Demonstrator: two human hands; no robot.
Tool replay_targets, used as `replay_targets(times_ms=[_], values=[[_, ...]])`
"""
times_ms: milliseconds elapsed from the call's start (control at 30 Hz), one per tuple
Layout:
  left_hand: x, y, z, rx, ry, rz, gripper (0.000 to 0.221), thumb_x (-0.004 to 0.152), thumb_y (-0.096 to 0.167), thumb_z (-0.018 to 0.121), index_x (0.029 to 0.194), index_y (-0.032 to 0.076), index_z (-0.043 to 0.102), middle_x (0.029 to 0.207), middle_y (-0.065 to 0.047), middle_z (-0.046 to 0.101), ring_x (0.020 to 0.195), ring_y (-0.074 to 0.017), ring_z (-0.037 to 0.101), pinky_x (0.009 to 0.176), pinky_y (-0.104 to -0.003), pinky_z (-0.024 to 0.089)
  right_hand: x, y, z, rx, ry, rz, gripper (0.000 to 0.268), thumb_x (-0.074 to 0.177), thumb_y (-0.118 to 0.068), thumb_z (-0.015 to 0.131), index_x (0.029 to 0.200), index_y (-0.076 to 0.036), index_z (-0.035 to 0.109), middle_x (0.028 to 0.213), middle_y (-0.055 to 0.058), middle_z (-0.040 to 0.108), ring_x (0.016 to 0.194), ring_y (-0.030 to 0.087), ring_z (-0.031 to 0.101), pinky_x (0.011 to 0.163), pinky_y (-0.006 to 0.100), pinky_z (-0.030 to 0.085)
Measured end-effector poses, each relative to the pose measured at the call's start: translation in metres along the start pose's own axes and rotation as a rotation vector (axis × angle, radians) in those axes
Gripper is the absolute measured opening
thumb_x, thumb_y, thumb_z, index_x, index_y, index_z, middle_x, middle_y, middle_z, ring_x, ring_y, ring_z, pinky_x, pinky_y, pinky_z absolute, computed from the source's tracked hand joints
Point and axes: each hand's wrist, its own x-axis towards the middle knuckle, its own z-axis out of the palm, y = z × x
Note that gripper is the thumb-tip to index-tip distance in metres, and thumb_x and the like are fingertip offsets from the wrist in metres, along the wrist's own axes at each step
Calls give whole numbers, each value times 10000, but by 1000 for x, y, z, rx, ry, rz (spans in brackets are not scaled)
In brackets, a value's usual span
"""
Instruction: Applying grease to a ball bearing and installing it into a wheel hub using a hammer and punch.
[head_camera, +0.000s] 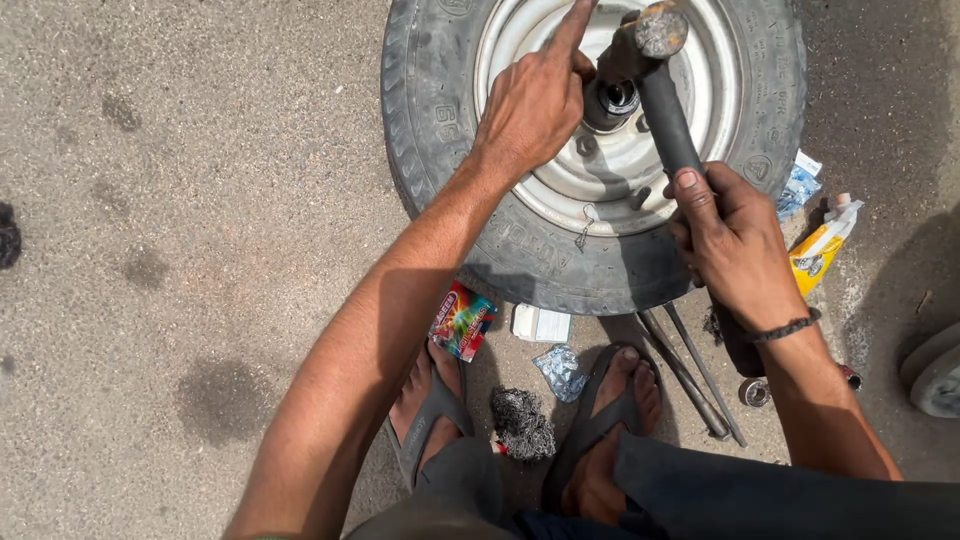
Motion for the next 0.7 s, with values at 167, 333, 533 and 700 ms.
replay_targets(times_ms=[167,333,533,700], values=[[-1,7,-2,19,-16,20,574,971,-18,489,1486,158,304,1026,-119,805,860,-316,783,871,-464,633,4,8,5,71,103,-104,399,1109,-432,483,1016,-46,529,641,-8,495,468,80,455,395,256,362],[5,3,-1,35,-22,-15,702,959,-3,501,1608,121,263,968,-86,799,849,-263,796,902,-453,630,7,7,-5,15,47,-94,392,1101,-424,503,986,-57,579,654,-2,518,493,67,468,404,242,381],[-1,21,-11,66,-103,-19,477,984,158,613,1454,182,534,978,-64,734,853,-220,773,880,-405,624,-5,18,-9,140,95,-32,400,1111,-442,480,1011,-60,541,663,-8,501,482,63,458,394,239,367],[0,26,-11,164,-172,41,416,931,339,753,1299,157,680,1050,-69,633,846,-215,738,814,-417,604,-10,37,-12,187,52,57,406,1082,-461,500,1053,-63,575,665,-12,479,481,58,417,404,236,350]])
